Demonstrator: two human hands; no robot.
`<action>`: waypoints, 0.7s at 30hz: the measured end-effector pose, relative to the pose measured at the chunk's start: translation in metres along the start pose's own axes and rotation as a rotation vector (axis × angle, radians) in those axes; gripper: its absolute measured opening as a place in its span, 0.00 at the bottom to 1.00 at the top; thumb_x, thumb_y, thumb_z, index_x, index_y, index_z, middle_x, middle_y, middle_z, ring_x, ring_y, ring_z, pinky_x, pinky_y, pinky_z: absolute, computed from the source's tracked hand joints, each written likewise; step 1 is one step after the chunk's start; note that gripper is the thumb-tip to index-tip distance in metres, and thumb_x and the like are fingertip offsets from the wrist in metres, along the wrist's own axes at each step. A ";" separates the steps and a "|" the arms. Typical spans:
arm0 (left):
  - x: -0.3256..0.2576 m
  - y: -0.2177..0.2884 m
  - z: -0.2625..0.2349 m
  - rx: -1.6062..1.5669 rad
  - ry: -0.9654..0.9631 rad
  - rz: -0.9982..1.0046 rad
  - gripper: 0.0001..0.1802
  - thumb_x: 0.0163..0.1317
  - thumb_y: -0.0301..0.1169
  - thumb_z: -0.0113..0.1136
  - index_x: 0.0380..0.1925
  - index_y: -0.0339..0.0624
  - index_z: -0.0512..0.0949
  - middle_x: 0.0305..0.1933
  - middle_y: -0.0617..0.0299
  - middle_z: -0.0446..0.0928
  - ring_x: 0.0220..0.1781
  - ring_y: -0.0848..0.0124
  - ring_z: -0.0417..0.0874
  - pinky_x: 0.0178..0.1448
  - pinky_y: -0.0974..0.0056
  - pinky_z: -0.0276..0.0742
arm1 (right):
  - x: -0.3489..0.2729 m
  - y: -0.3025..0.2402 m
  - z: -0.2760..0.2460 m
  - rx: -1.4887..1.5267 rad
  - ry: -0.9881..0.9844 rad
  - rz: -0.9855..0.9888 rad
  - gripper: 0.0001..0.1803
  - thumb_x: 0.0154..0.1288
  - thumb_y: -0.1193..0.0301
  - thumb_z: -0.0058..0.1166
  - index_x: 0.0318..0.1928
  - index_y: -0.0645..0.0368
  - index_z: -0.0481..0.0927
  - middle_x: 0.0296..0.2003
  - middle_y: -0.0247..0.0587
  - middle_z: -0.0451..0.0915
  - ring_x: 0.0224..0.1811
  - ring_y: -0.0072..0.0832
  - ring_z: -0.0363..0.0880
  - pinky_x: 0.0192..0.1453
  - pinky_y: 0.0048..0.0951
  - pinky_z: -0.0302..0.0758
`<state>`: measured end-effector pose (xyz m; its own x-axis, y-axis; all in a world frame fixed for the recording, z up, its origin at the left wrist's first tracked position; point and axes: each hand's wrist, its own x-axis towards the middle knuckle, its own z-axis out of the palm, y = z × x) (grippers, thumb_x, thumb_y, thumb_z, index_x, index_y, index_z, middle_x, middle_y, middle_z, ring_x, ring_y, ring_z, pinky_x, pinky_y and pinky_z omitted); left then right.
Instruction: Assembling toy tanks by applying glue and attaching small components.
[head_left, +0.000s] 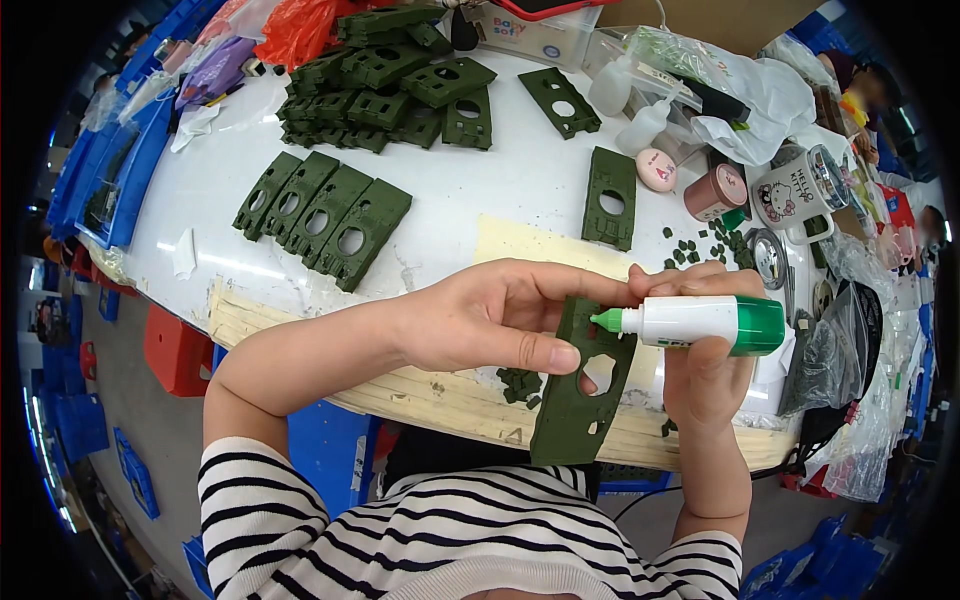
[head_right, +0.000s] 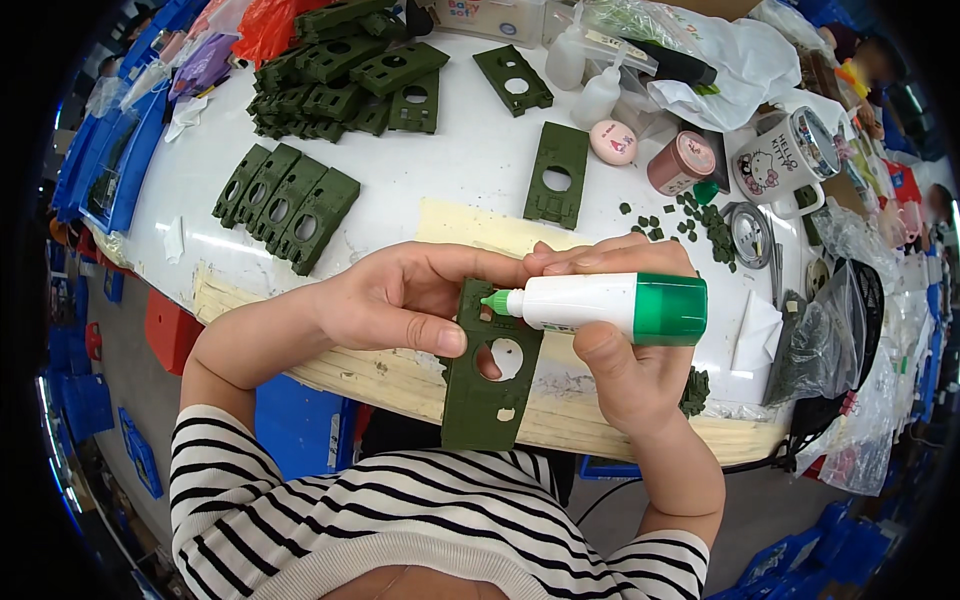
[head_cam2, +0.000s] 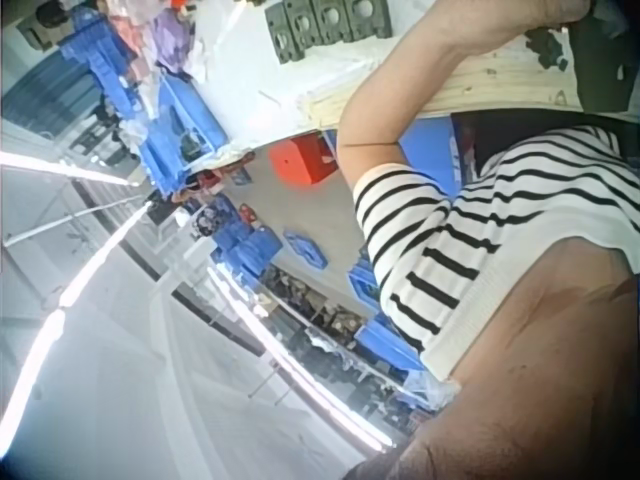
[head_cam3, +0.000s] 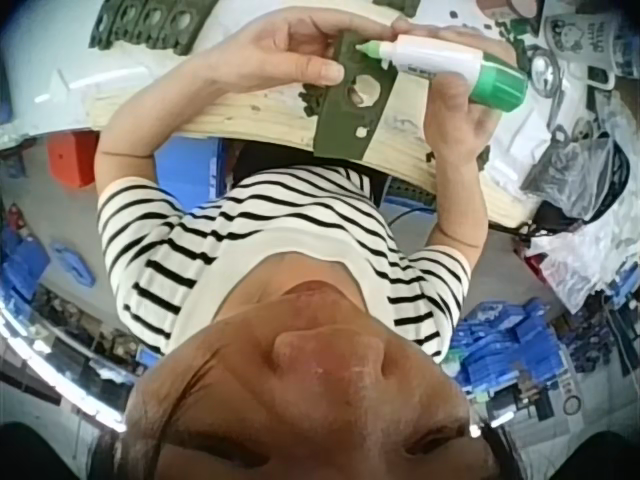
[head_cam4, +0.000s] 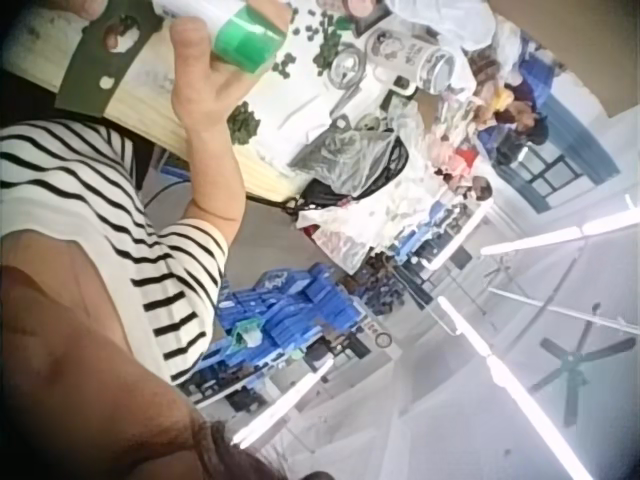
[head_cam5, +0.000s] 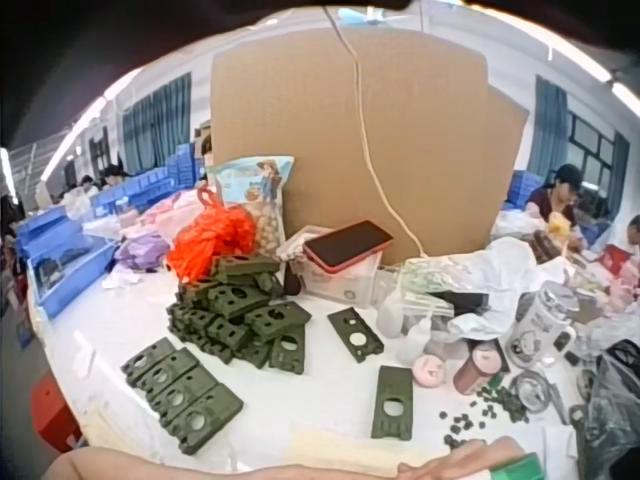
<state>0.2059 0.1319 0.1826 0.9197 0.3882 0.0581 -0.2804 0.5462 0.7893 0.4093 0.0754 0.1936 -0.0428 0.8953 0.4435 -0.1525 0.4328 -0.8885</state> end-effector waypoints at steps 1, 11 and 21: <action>0.000 0.001 0.000 0.002 -0.004 0.000 0.32 0.59 0.21 0.54 0.63 0.32 0.56 0.62 0.50 0.63 0.57 0.63 0.71 0.56 0.53 0.76 | 0.000 0.000 0.000 0.001 -0.006 0.000 0.24 0.61 0.57 0.56 0.45 0.64 0.67 0.37 0.49 0.75 0.43 0.40 0.78 0.51 0.41 0.76; 0.000 0.000 -0.002 0.013 -0.001 -0.011 0.32 0.59 0.21 0.55 0.63 0.31 0.56 0.62 0.50 0.63 0.58 0.64 0.70 0.55 0.55 0.76 | 0.000 0.001 0.000 -0.002 0.000 -0.015 0.23 0.61 0.57 0.56 0.44 0.64 0.67 0.36 0.49 0.75 0.43 0.40 0.78 0.51 0.42 0.76; 0.000 0.000 -0.002 0.028 -0.002 -0.012 0.32 0.59 0.20 0.55 0.63 0.30 0.56 0.62 0.51 0.63 0.57 0.64 0.72 0.55 0.55 0.77 | 0.000 0.000 0.000 -0.005 -0.005 -0.007 0.24 0.61 0.57 0.56 0.44 0.64 0.68 0.37 0.50 0.76 0.43 0.40 0.78 0.51 0.42 0.76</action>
<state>0.2058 0.1333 0.1811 0.9233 0.3808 0.0498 -0.2619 0.5296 0.8068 0.4092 0.0755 0.1936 -0.0464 0.8917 0.4502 -0.1482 0.4396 -0.8859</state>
